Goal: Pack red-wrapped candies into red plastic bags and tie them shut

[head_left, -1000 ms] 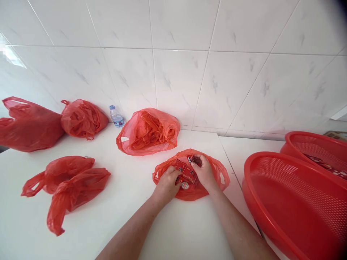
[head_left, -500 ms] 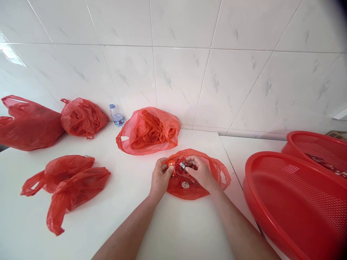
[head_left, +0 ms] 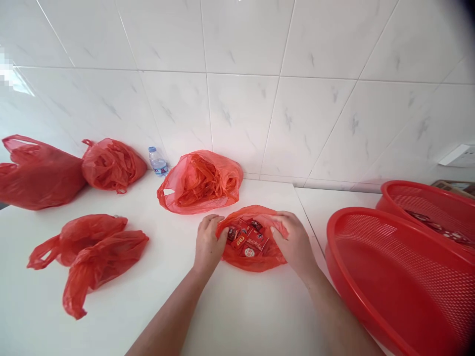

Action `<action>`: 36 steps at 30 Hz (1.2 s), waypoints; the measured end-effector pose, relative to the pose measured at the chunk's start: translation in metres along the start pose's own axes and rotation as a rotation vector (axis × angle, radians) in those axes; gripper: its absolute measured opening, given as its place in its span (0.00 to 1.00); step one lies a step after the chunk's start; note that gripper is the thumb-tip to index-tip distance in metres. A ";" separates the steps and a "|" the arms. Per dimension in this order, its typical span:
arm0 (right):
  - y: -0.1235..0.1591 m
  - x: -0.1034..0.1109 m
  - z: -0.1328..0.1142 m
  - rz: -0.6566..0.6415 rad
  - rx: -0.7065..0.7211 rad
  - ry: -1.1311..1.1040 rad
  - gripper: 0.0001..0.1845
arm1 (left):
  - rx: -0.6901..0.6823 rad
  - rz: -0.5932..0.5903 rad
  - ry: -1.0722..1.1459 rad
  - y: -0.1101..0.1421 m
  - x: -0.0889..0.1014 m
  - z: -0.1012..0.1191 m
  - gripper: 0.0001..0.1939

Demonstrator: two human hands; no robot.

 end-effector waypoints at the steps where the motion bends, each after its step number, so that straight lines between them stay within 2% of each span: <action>1: 0.006 0.010 -0.001 0.076 0.016 0.071 0.13 | 0.042 -0.005 -0.033 0.001 0.005 -0.004 0.14; 4: 0.024 0.033 0.001 0.254 0.004 0.208 0.17 | 0.236 -0.086 -0.096 0.007 0.014 -0.024 0.28; 6: 0.034 0.037 0.007 0.299 -0.025 0.220 0.23 | 0.372 -0.179 -0.087 0.014 0.014 -0.040 0.34; 8: 0.040 0.035 0.016 0.301 -0.058 0.208 0.29 | 0.449 -0.272 -0.020 0.018 0.011 -0.051 0.33; 10: 0.043 0.030 0.030 0.280 -0.109 0.208 0.33 | 0.457 -0.309 0.090 0.016 0.008 -0.053 0.27; 12: 0.042 0.022 0.045 0.186 -0.191 0.235 0.28 | 0.417 -0.266 0.217 0.007 0.010 -0.047 0.23; 15: 0.035 0.010 0.061 -0.126 -0.318 0.243 0.09 | 0.315 -0.171 0.418 -0.016 0.021 -0.021 0.21; 17: 0.030 0.015 0.058 -0.225 -0.367 0.148 0.12 | 0.216 -0.117 0.544 -0.035 0.032 0.004 0.20; 19: 0.023 0.036 0.046 -0.125 -0.388 -0.040 0.14 | 0.086 -0.011 0.636 -0.053 0.053 0.034 0.17; 21: 0.018 0.062 0.031 0.060 -0.363 -0.263 0.15 | -0.045 0.122 0.732 -0.067 0.078 0.061 0.15; 23: 0.017 0.081 0.017 0.230 -0.300 -0.431 0.16 | -0.137 0.189 0.752 -0.074 0.097 0.084 0.16; 26: 0.019 0.090 0.005 0.345 -0.246 -0.545 0.15 | -0.181 0.159 0.728 -0.077 0.107 0.107 0.17; 29: 0.025 0.088 0.007 0.452 -0.261 -0.641 0.14 | -0.200 0.124 0.705 -0.075 0.111 0.115 0.16; 32: 0.029 0.091 0.013 0.606 -0.217 -0.872 0.11 | -0.229 0.262 0.691 -0.070 0.127 0.112 0.16; 34: 0.025 0.090 0.014 0.619 -0.173 -1.036 0.09 | -0.237 0.381 0.695 -0.067 0.140 0.108 0.17; 36: 0.017 0.086 0.013 0.549 -0.155 -1.143 0.10 | -0.230 0.389 0.725 -0.068 0.144 0.106 0.17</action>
Point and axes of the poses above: each hand's wrist, its own y-axis away from the middle knuckle, its own x-axis out of the back of the hand, z = x × y, the point moved 7 cm from there along -y, towards the middle knuckle, and after that the axes turned 6 degrees about -z, right-handed, at the moved point
